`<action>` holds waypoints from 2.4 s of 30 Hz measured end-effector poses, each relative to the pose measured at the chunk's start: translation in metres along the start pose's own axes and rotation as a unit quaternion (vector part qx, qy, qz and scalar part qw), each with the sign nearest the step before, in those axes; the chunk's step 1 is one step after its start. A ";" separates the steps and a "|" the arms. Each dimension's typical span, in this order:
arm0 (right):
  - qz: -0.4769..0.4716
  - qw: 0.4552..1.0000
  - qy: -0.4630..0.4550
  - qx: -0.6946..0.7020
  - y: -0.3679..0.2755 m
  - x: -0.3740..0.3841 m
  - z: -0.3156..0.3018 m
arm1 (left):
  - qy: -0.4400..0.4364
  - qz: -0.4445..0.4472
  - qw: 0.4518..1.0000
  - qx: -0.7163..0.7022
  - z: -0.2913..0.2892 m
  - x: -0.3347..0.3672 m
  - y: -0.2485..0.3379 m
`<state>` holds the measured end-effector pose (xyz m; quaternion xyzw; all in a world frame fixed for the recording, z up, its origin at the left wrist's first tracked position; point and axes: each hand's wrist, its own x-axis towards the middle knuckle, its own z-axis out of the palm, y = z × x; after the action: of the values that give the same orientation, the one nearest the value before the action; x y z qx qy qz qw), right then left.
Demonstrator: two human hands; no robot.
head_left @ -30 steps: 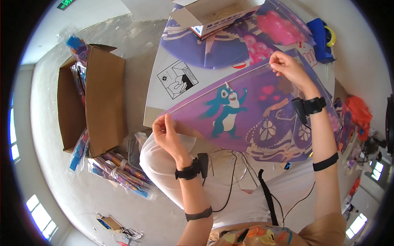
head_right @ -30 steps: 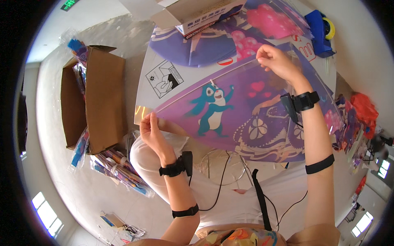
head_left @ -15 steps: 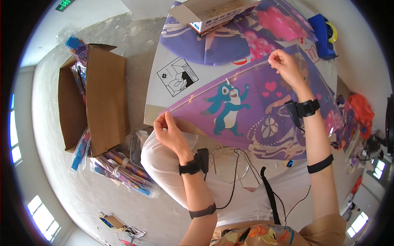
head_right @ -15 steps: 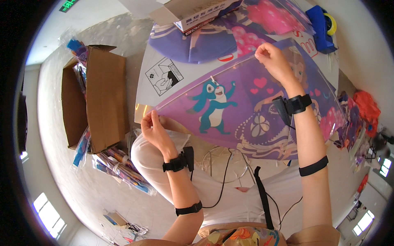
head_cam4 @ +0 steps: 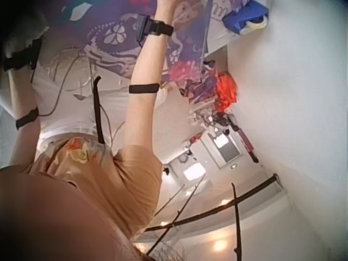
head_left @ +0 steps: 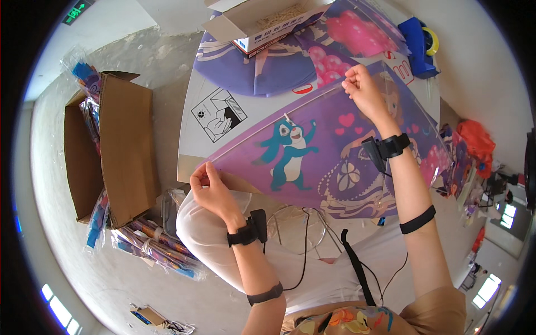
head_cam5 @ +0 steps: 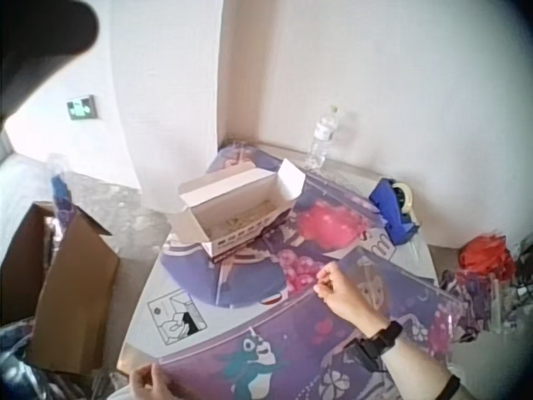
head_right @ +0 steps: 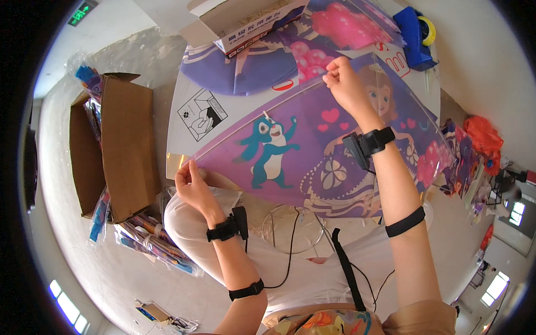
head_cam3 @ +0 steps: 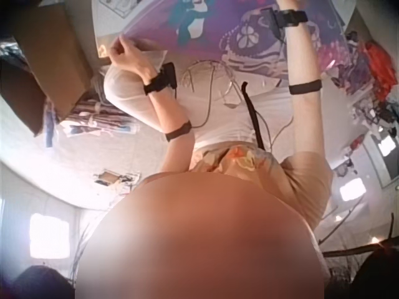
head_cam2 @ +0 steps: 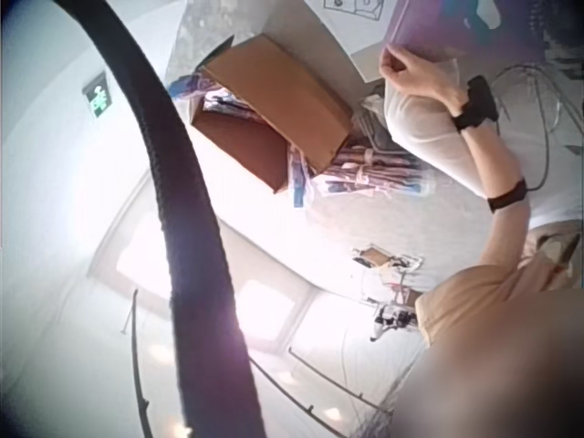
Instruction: Assembling a plastic kite by attaching support rods and securing them with tape.
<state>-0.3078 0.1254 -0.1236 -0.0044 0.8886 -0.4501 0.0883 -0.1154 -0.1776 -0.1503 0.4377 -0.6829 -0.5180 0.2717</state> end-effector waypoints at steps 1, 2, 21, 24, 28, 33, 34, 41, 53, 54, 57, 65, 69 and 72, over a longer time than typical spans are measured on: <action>-0.002 0.999 0.016 -0.032 0.002 0.001 0.002 | 0.004 0.013 1.000 0.015 0.000 0.000 0.000; -0.002 0.999 0.016 -0.032 0.004 0.000 0.002 | 0.005 0.013 1.000 0.016 0.001 0.000 0.000; -0.051 0.990 0.075 -0.106 0.007 -0.003 0.018 | 0.013 0.007 0.999 0.046 -0.001 0.002 -0.005; -0.054 0.985 0.090 -0.136 0.010 -0.003 0.017 | 0.004 0.003 0.999 0.037 0.001 -0.002 0.000; -0.034 0.984 0.088 -0.148 0.006 -0.003 0.021 | 0.007 -0.008 0.999 0.039 -0.001 0.000 -0.004; -0.051 0.980 0.094 -0.166 0.006 -0.003 0.023 | 0.010 0.006 0.998 0.066 0.000 0.000 -0.005; -0.039 0.982 0.088 -0.164 0.004 -0.004 0.023 | 0.009 0.005 0.998 0.065 0.000 0.000 -0.004; -0.029 0.983 0.088 -0.159 -0.001 -0.005 0.024 | 0.004 -0.003 0.998 0.058 0.000 0.001 -0.007; -0.027 0.984 0.093 -0.149 0.003 -0.003 0.026 | 0.014 0.009 0.997 0.076 0.001 0.003 -0.009; -0.026 0.983 0.093 -0.155 0.005 -0.002 0.027 | 0.013 0.010 0.997 0.073 0.000 0.003 -0.009; -0.024 0.983 0.094 -0.159 0.008 -0.002 0.026 | 0.013 -0.001 0.998 0.064 0.003 0.002 -0.007; -0.031 0.982 0.091 -0.160 0.007 -0.001 0.027 | 0.016 0.009 0.996 0.085 0.001 0.002 -0.006; -0.024 0.983 0.088 -0.162 0.007 0.000 0.026 | 0.018 0.006 0.996 0.092 0.002 0.001 -0.003; -0.020 0.983 0.085 -0.162 0.009 0.002 0.027 | 0.019 0.011 0.995 0.101 0.001 0.001 -0.001</action>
<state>-0.3045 0.1090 -0.1462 0.0018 0.9539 -0.3001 0.0017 -0.1169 -0.1783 -0.1517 0.4653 -0.7313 -0.4348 0.2442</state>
